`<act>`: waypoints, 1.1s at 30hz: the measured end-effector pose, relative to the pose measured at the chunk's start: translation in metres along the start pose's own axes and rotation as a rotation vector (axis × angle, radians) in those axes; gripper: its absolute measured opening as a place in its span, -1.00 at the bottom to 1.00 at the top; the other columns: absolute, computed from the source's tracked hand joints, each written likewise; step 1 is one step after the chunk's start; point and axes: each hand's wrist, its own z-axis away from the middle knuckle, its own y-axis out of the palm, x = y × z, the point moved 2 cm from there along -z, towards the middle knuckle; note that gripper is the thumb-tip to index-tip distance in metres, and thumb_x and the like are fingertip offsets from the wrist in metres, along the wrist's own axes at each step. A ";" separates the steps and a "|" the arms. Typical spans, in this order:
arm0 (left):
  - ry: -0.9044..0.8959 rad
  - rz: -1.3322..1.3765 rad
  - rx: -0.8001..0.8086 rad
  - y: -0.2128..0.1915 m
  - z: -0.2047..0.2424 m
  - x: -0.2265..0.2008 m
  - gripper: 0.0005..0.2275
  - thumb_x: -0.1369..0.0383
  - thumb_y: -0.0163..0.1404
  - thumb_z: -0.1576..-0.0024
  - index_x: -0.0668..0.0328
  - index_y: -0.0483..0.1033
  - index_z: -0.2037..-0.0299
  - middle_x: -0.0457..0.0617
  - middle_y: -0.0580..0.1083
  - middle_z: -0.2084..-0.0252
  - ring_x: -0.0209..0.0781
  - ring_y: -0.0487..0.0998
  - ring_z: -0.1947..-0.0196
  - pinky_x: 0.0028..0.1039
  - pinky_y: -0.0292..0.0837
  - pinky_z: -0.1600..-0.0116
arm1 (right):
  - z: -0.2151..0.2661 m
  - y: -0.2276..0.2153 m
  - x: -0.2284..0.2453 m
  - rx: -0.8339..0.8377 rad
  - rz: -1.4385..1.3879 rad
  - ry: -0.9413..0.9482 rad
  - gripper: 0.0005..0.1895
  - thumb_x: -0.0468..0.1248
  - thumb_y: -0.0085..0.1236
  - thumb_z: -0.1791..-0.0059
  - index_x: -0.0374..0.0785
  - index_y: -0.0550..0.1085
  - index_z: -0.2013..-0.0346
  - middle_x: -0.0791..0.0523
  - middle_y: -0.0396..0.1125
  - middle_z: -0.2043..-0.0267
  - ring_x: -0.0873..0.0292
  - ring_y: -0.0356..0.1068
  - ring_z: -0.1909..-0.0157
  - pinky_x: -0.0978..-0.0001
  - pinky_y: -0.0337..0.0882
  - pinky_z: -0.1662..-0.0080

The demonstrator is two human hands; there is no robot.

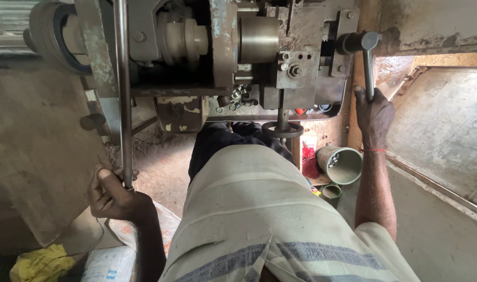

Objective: The person operates a manual metal press machine, repeatedly pulling a lever to stamp small metal pieces. The person uses both hands to control the lever and the work area, producing small metal rings that accumulate in a container.

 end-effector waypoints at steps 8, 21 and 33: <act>0.038 -0.046 0.021 0.000 0.000 -0.002 -0.82 0.49 -0.05 -0.40 0.62 0.51 0.05 0.13 0.54 0.33 -0.27 0.56 0.47 -0.56 0.54 0.36 | 0.000 0.001 -0.001 0.006 -0.015 -0.003 -0.37 0.24 0.19 -0.17 -0.29 0.48 0.40 -0.11 0.34 0.54 -0.24 0.40 0.45 -0.07 0.32 0.37; 0.084 -0.099 0.059 -0.005 -0.001 0.005 -0.80 0.49 -0.08 -0.44 0.62 0.51 0.06 0.07 0.48 0.37 -0.34 0.47 0.51 -0.63 0.38 0.40 | -0.001 0.003 -0.007 0.063 -0.033 0.033 -0.33 0.29 0.16 -0.18 -0.27 0.45 0.43 -0.03 0.32 0.60 -0.08 0.40 0.52 0.01 0.33 0.41; 0.068 -0.067 0.036 -0.002 -0.001 0.002 -0.81 0.51 -0.08 -0.40 0.64 0.50 0.05 0.10 0.50 0.38 -0.29 0.51 0.49 -0.59 0.43 0.39 | 0.000 0.002 -0.004 0.057 -0.024 0.044 -0.34 0.29 0.16 -0.16 -0.27 0.46 0.41 -0.06 0.31 0.60 -0.15 0.40 0.51 -0.02 0.32 0.39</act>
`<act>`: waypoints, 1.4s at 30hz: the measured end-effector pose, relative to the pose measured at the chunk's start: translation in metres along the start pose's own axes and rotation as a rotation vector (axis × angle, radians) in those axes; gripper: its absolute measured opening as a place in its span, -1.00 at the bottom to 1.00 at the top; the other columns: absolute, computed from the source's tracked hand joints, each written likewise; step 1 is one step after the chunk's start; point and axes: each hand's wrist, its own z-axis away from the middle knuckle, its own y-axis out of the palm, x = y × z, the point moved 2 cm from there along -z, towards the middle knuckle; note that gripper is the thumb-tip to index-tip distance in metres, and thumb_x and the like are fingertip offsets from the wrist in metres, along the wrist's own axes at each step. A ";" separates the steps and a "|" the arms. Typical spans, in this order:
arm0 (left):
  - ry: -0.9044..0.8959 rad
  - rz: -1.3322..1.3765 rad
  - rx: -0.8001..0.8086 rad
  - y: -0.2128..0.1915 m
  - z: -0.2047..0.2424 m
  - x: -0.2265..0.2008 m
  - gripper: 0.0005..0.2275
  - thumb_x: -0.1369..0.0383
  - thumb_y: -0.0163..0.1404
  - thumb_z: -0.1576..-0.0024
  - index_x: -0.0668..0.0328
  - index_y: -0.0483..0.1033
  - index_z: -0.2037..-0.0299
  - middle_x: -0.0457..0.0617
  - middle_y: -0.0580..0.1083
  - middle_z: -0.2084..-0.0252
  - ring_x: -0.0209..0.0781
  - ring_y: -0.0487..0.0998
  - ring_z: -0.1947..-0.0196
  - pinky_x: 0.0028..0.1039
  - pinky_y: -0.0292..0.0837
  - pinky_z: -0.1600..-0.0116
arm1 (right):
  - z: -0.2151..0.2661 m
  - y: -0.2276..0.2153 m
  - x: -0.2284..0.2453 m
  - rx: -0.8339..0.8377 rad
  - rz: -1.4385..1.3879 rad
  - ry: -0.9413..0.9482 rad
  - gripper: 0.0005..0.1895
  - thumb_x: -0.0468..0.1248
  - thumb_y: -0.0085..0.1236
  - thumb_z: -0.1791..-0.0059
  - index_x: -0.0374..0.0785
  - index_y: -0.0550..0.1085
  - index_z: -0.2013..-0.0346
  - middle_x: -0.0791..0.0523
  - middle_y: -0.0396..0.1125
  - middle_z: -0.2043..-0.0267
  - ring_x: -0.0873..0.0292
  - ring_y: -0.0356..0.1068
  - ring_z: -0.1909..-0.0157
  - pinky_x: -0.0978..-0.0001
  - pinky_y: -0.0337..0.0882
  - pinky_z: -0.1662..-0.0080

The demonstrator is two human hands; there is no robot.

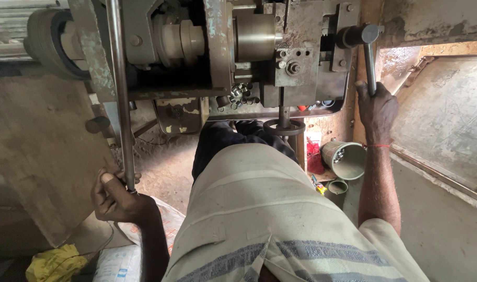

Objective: The person operates a manual metal press machine, repeatedly pulling a lever to stamp small metal pieces. The person uses both hands to control the lever and the work area, producing small metal rings that accumulate in a container.

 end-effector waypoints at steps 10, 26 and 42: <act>0.045 -0.043 0.007 -0.003 -0.001 0.009 -0.81 0.51 -0.10 -0.41 0.64 0.50 0.04 0.11 0.52 0.34 -0.31 0.53 0.49 -0.61 0.47 0.41 | 0.001 -0.001 0.001 -0.027 0.012 -0.034 -0.34 0.28 0.18 -0.17 -0.27 0.47 0.41 -0.06 0.31 0.58 -0.17 0.40 0.49 -0.02 0.33 0.38; 0.155 -0.091 -0.224 -0.056 -0.084 0.091 -0.73 0.30 0.02 -0.42 0.48 0.57 0.06 -0.03 0.56 0.43 -0.28 0.59 0.53 -0.50 0.60 0.41 | 0.004 -0.002 0.005 -0.061 0.064 -0.020 -0.36 0.27 0.20 -0.16 -0.27 0.45 0.38 -0.11 0.35 0.55 -0.27 0.42 0.42 -0.10 0.34 0.34; -0.177 0.486 -0.363 -0.066 -0.085 0.108 -0.43 -0.06 -0.06 -0.24 0.48 0.50 -0.03 0.06 0.58 0.34 -0.08 0.67 0.40 -0.37 0.69 0.28 | 0.115 0.026 0.041 -0.283 -0.456 -0.462 -0.78 -0.42 0.30 0.02 -0.32 0.38 0.24 -0.02 0.29 0.26 0.04 0.32 0.22 0.17 0.33 0.18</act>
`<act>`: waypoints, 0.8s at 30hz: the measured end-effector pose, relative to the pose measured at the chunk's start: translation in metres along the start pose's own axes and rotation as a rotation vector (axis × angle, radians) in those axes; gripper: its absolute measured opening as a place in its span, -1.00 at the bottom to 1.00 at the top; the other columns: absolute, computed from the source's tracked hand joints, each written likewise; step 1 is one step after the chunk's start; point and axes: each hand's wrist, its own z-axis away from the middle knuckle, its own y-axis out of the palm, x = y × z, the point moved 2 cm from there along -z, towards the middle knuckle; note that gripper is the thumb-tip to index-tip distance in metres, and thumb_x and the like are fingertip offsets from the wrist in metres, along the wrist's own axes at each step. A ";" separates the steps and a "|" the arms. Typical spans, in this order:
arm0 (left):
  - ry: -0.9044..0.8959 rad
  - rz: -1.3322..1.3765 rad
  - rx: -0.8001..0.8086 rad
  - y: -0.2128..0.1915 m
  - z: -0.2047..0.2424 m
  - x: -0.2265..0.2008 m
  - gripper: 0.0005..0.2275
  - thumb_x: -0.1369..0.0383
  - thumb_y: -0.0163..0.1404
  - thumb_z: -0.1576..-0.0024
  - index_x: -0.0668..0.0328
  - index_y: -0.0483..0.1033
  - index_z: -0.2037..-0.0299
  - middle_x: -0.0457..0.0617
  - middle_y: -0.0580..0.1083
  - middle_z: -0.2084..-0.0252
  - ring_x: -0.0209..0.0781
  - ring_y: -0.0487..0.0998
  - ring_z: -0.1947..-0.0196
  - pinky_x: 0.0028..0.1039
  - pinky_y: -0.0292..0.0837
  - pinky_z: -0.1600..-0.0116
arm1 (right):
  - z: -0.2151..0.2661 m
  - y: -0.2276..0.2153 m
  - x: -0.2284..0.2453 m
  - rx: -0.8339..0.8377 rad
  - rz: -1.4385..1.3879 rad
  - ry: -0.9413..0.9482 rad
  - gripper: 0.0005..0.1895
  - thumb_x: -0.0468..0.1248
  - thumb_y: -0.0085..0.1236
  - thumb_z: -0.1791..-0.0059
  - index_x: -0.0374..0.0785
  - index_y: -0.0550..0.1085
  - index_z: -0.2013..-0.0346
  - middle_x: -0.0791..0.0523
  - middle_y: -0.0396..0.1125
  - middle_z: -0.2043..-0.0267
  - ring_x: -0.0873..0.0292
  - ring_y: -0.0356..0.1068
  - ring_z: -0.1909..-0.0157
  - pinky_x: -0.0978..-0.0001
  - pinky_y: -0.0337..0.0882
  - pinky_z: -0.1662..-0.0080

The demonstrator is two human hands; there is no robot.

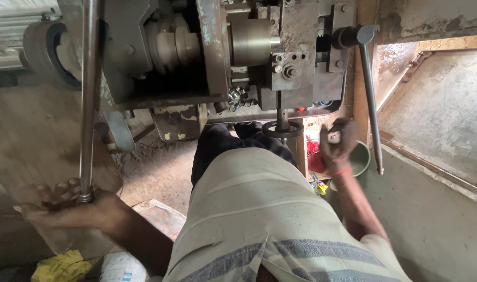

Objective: The person operates a manual metal press machine, repeatedly pulling a lever to stamp small metal pieces. The person uses both hands to control the lever and the work area, producing small metal rings that accumulate in a container.

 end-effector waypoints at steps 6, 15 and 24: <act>0.115 -0.019 0.054 0.021 -0.012 -0.007 -0.50 -0.03 -0.04 -0.35 0.43 0.47 0.02 -0.05 0.38 0.43 -0.27 0.47 0.51 -0.55 0.53 0.40 | 0.073 0.075 -0.010 0.410 -0.301 0.818 -0.64 -0.32 0.20 0.14 -0.24 0.40 0.06 0.03 0.47 0.20 0.09 0.51 0.20 0.16 0.49 0.13; 0.111 -0.160 -0.074 0.019 -0.054 -0.004 -0.51 0.01 0.08 -0.23 0.36 0.54 -0.09 -0.12 0.35 0.47 -0.34 0.44 0.52 -0.56 0.38 0.38 | 0.045 0.154 0.003 0.588 -0.276 0.641 -0.66 -0.09 0.27 0.03 -0.34 0.50 0.25 0.06 0.45 0.44 0.12 0.44 0.40 0.18 0.44 0.33; 0.108 -0.139 -0.055 0.005 -0.067 0.007 -0.60 0.02 0.01 -0.18 0.28 0.57 0.15 -0.17 0.34 0.53 -0.37 0.39 0.61 -0.60 0.28 0.50 | 0.034 0.174 0.035 0.853 0.016 0.350 -0.66 -0.01 0.02 -0.10 -0.18 0.60 0.18 0.01 0.45 0.29 0.06 0.36 0.22 0.12 0.33 0.09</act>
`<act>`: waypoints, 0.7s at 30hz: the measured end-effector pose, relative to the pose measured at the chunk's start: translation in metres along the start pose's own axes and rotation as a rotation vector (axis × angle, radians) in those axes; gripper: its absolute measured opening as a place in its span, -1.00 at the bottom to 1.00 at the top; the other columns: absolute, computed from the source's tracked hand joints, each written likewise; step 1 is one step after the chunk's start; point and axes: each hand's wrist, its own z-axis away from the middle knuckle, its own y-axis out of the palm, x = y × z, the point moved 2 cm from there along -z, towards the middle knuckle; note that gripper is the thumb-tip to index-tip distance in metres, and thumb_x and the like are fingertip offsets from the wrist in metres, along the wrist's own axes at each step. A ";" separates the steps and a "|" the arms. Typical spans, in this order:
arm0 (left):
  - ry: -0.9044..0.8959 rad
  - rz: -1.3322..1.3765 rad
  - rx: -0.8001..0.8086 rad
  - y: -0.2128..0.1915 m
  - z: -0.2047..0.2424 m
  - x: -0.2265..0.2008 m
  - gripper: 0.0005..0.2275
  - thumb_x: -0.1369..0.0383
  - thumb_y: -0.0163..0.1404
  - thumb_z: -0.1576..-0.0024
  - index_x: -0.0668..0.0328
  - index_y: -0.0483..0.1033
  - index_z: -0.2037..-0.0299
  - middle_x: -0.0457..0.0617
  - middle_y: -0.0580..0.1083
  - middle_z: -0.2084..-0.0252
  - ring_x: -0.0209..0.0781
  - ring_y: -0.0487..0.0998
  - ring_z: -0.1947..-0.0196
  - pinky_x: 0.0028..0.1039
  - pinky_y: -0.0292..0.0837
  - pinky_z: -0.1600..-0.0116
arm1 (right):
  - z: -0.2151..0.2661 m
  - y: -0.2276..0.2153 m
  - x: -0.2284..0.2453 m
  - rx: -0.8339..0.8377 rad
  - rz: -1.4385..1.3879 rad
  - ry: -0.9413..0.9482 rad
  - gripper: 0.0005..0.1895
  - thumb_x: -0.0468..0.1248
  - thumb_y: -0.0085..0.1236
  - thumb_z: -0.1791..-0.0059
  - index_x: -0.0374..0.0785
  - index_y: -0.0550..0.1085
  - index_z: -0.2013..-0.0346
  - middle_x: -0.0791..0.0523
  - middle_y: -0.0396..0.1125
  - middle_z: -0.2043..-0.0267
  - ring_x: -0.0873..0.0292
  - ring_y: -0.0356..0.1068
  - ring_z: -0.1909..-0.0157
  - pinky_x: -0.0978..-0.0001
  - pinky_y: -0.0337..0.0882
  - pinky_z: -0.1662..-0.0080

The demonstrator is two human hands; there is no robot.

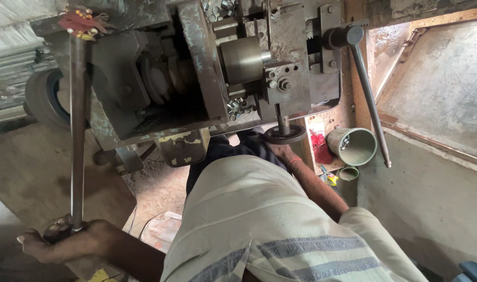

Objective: The person operates a manual metal press machine, repeatedly pulling a lever to stamp small metal pieces. The person uses both hands to control the lever and the work area, producing small metal rings that accumulate in a container.

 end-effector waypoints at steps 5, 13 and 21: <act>0.031 0.044 0.104 -0.011 -0.007 0.011 -0.64 0.08 0.05 -0.30 0.32 0.52 0.12 -0.14 0.30 0.46 -0.34 0.36 0.49 -0.60 0.31 0.38 | 0.024 0.013 -0.011 0.134 -0.522 0.237 -0.70 -0.14 0.03 -0.01 -0.30 0.59 0.23 0.02 0.51 0.23 0.15 0.41 0.15 0.25 0.35 0.00; 0.095 -0.012 0.191 -0.007 -0.002 0.003 -0.63 0.03 -0.02 -0.32 0.25 0.50 0.15 -0.14 0.33 0.45 -0.39 0.32 0.53 -0.67 0.25 0.42 | 0.082 -0.067 -0.062 0.015 -0.723 0.448 -0.69 -0.24 -0.01 -0.02 -0.23 0.57 0.02 0.09 0.53 0.15 0.27 0.36 0.18 0.44 0.26 0.19; -0.057 0.058 0.114 0.005 0.006 -0.010 -0.71 0.12 0.05 -0.32 0.18 0.41 0.27 -0.15 0.30 0.48 -0.35 0.31 0.55 -0.55 0.27 0.40 | 0.022 -0.011 -0.050 -0.046 -0.318 0.007 -0.72 -0.23 0.10 -0.05 -0.39 0.54 0.09 0.00 0.48 0.14 0.16 0.43 0.11 0.26 0.42 0.02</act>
